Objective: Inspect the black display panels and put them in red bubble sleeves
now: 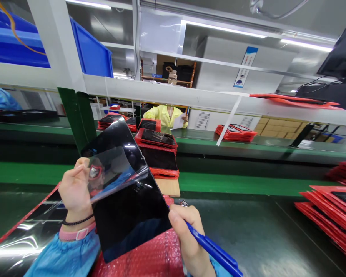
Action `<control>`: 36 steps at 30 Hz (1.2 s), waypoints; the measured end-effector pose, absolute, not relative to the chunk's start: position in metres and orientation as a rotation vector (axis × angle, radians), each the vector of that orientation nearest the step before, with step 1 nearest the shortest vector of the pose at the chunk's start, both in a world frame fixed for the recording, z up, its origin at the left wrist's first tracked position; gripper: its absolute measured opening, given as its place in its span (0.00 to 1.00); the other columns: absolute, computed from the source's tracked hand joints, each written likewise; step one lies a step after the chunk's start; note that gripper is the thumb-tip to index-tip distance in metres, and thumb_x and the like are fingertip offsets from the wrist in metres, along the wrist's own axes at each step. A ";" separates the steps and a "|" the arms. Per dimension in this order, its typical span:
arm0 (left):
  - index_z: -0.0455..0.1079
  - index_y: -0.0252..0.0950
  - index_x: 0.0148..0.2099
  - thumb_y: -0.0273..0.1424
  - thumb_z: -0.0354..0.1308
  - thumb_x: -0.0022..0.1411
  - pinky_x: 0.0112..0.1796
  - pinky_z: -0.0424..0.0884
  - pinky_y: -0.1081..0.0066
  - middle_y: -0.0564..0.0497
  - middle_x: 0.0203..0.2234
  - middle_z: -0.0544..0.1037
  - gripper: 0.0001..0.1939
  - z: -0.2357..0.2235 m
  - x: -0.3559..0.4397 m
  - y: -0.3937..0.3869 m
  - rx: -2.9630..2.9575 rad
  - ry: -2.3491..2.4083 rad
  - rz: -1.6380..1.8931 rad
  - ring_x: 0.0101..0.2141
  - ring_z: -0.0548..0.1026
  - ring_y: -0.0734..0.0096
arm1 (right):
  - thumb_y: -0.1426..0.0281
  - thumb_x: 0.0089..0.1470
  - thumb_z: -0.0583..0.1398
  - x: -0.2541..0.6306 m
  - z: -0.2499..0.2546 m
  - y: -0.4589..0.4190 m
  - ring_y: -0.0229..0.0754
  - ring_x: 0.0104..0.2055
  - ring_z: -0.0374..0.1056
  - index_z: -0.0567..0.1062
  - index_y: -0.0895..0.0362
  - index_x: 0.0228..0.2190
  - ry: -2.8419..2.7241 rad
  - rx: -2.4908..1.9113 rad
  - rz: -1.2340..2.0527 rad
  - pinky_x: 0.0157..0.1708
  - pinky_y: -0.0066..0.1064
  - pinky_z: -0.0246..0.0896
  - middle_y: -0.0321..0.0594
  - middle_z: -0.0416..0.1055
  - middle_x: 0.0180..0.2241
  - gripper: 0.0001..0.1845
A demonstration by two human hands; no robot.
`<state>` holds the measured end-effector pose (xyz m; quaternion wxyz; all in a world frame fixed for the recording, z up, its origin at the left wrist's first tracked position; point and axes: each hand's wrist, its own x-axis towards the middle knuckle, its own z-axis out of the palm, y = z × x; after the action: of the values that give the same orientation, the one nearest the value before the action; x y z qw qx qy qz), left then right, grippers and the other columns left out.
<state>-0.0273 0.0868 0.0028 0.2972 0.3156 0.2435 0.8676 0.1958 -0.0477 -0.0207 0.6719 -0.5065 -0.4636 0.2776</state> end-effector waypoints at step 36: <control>0.70 0.36 0.21 0.36 0.57 0.51 0.28 0.63 0.70 0.48 0.24 0.73 0.11 0.007 0.001 0.046 1.203 0.485 1.837 0.28 0.70 0.65 | 0.70 0.53 0.65 0.190 -0.008 -0.043 0.55 0.67 0.45 0.43 0.45 0.65 -1.662 -0.997 0.119 0.58 0.46 0.60 0.42 0.41 0.69 0.49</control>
<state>0.0010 0.0462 0.0072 0.4318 0.4824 0.1946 0.7369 0.1896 -0.0432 -0.0078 0.5647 -0.4237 -0.7064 0.0507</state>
